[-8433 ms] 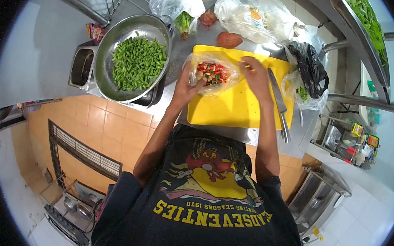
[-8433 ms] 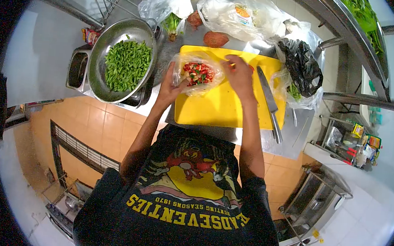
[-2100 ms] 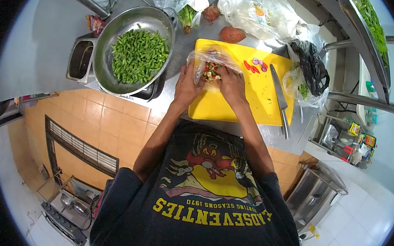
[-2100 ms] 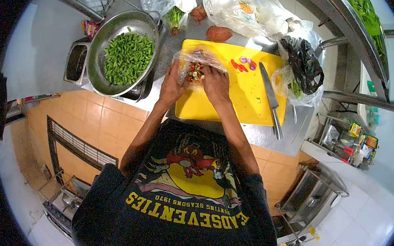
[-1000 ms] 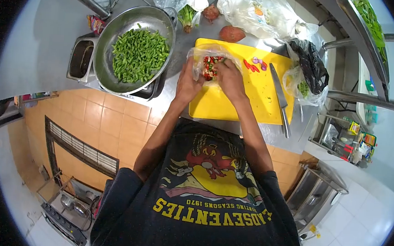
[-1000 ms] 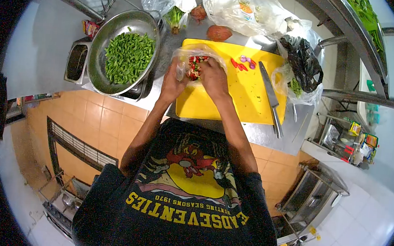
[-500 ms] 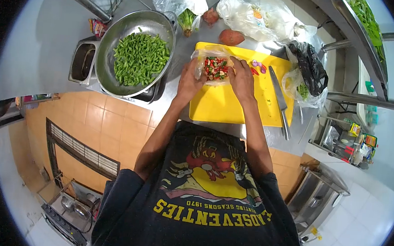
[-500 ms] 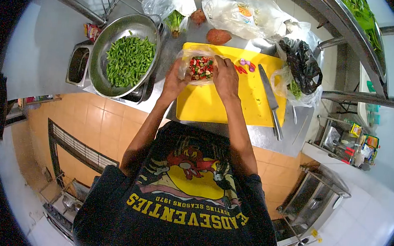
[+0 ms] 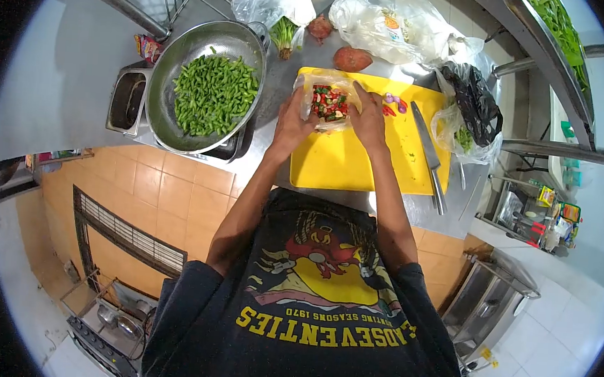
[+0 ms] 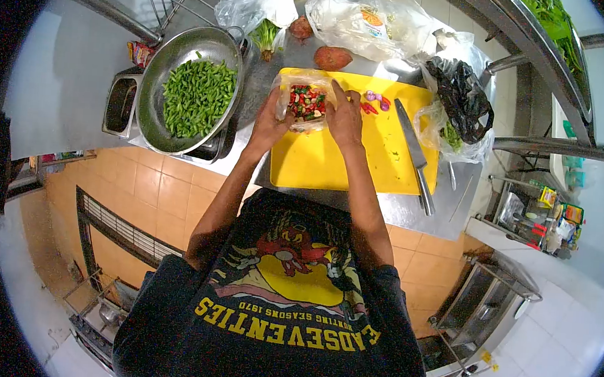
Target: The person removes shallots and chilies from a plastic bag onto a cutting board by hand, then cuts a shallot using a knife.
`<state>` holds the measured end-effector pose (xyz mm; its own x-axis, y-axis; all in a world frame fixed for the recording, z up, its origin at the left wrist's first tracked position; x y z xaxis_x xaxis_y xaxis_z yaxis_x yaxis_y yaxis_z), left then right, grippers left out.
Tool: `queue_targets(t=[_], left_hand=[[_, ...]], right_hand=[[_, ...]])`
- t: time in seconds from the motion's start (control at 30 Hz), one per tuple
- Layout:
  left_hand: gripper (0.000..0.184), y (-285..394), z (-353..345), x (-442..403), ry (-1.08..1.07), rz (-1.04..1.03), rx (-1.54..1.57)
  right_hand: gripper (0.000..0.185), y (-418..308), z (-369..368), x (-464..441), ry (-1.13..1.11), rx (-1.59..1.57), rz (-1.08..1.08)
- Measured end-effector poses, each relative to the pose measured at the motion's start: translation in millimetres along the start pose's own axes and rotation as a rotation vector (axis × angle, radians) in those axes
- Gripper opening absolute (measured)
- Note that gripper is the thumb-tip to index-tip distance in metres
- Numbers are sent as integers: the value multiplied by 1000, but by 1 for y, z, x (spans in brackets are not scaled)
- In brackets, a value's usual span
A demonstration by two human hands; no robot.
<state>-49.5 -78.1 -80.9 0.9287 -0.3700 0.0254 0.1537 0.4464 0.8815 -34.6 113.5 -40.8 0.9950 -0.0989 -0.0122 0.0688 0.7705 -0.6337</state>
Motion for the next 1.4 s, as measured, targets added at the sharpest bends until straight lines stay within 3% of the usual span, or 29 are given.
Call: queue_targets(t=[0.07,0.2,0.27,0.37,0.47,0.53,0.63,0.73,0.77,0.9,0.97,1.1,1.17,1.2,1.27,1.33,1.4], left_hand=[[79,-4,-2,-2,14,-18,67],[81,0,2,-6,115,-82,234],[81,2,6,-6,243,-160,248],[79,-18,6,-4,135,-70,123],[75,4,15,5,121,-58,-7],[74,2,13,6,131,-79,-7],[72,3,12,7,131,-85,-12],[71,-3,9,5,126,-81,5],[70,-6,8,5,132,-93,28],[68,1,14,9,96,-47,94],[67,0,18,11,66,-28,46],[68,0,17,17,54,40,96],[69,-4,16,16,70,43,136],[69,-4,16,15,71,42,138],[70,-4,17,13,53,11,64],[71,-6,16,9,48,-19,76],[71,-8,15,4,42,-50,87]], right_hand=[[61,5,-6,-7,-190,-148,1],[61,-3,-18,-18,-220,-325,-64],[62,-13,-14,-21,-153,-492,91],[60,-9,-8,-22,-146,-301,59],[59,-11,-4,-18,-150,-208,11],[52,-29,10,-10,54,92,106],[40,-57,26,-3,202,191,296],[26,-66,17,-1,58,24,341],[23,-67,11,-3,-112,-37,256],[23,-45,-13,-9,-180,155,220],[27,-41,-10,-8,-316,190,167],[24,-37,5,-3,-265,42,237],[20,-35,18,-4,-200,-174,147],[20,-35,22,-3,-200,-172,148],[23,-37,35,-1,93,116,153],[32,-18,23,-7,93,98,109],[42,-2,4,-15,-136,-186,-12]])
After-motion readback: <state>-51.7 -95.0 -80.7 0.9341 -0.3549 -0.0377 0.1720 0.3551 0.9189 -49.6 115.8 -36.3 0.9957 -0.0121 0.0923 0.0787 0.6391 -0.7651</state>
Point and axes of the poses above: each hand's wrist, its own x-axis away from the middle knuckle, its own z-axis out of the back of the hand, y = z × x, the point moved 2 cm from there along -x, towards the middle knuckle, and after that the axes turned 10 degrees about -y, right-handed, at the moved point
